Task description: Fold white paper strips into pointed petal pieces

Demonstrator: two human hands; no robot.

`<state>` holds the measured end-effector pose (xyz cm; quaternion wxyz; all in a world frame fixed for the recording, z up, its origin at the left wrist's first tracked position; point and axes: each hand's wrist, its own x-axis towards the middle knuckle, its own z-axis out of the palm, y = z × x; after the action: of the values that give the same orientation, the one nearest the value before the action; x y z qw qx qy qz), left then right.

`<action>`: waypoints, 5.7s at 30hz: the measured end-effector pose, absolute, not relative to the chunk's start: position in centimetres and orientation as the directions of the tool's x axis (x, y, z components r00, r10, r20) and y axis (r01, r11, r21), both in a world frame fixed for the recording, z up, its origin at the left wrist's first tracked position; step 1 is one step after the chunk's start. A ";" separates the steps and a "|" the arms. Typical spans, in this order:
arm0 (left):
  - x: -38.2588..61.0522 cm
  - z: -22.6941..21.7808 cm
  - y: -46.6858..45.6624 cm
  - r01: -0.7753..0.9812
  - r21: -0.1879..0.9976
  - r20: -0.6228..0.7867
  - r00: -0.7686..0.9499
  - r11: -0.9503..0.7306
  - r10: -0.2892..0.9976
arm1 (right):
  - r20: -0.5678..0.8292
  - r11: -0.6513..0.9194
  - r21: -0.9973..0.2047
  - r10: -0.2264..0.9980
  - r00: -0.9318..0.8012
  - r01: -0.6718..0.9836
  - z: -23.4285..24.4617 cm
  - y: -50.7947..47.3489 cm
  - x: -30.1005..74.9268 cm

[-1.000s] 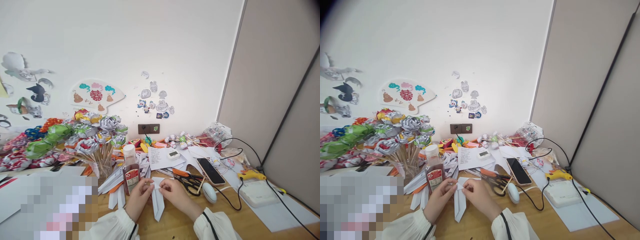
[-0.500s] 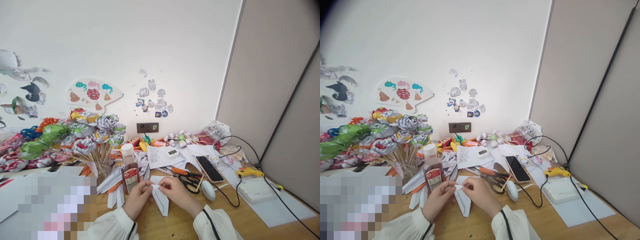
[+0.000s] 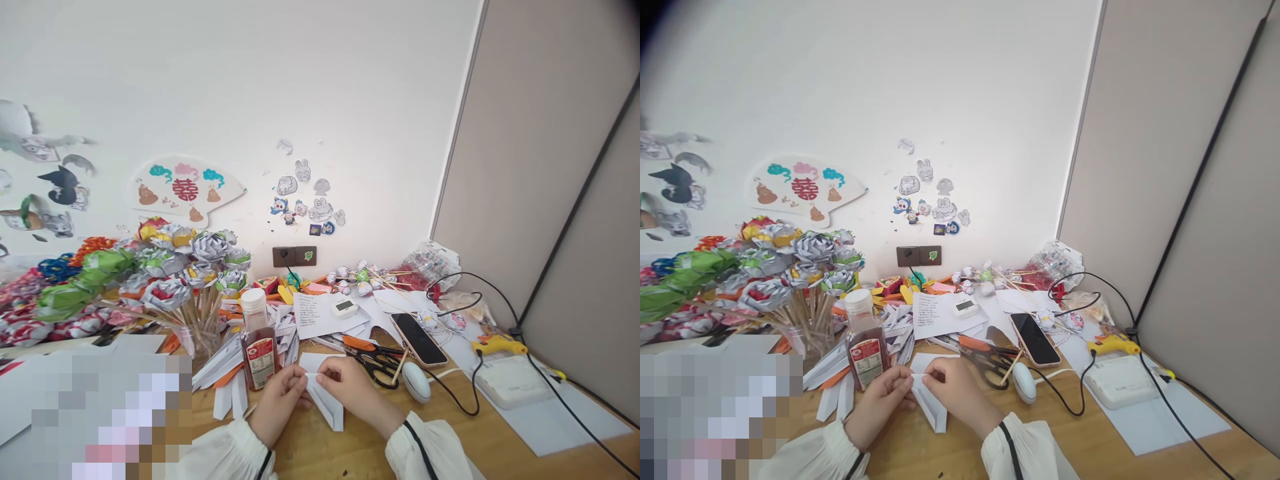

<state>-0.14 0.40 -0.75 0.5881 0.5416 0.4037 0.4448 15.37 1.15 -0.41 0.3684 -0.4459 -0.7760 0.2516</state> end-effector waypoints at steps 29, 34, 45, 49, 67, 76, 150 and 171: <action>-0.6 -0.6 0.9 -0.050 0.994 -0.075 0.281 0.092 0.957 | 0.133 0.231 -0.951 0.904 -0.406 0.204 -1.7 2.8 17.9; -0.8 -0.5 1.0 -0.155 0.974 -0.111 0.313 0.166 0.943 | 0.161 0.197 -0.978 0.914 -0.373 0.063 -1.5 2.7 17.5; -0.9 0.2 0.6 -0.283 0.938 -0.090 0.359 0.201 0.929 | 0.226 0.224 -0.974 0.917 -0.328 -0.044 -1.5 2.6 17.2; -0.9 -0.1 0.8 -0.187 0.962 -0.134 0.322 0.201 0.937 | 0.245 0.286 -0.956 0.908 -0.339 0.074 -1.7 2.5 17.2; -0.2 -0.1 0.5 0.021 0.999 -0.043 0.178 0.039 0.983 | 0.309 0.445 -0.768 0.887 -0.342 0.460 -1.5 2.0 16.5; -0.4 -0.1 0.6 0.074 0.997 -0.014 0.161 0.002 0.987 | 0.239 0.350 -0.863 0.918 -0.315 0.363 -2.9 2.7 16.4; -0.4 -1.2 1.0 -0.089 0.996 0.045 0.355 -0.015 0.934 | 0.306 0.438 -0.822 0.879 -0.366 0.364 -1.0 1.7 16.5; -0.5 -0.9 0.9 0.008 0.999 0.041 0.254 -0.044 0.966 | 0.227 0.315 -0.918 0.916 -0.332 0.241 -1.7 2.5 16.7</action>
<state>-0.45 0.95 -0.90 0.5455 0.5737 0.4247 0.4392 16.71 2.48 -1.67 0.4056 -0.4119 -0.7021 0.4159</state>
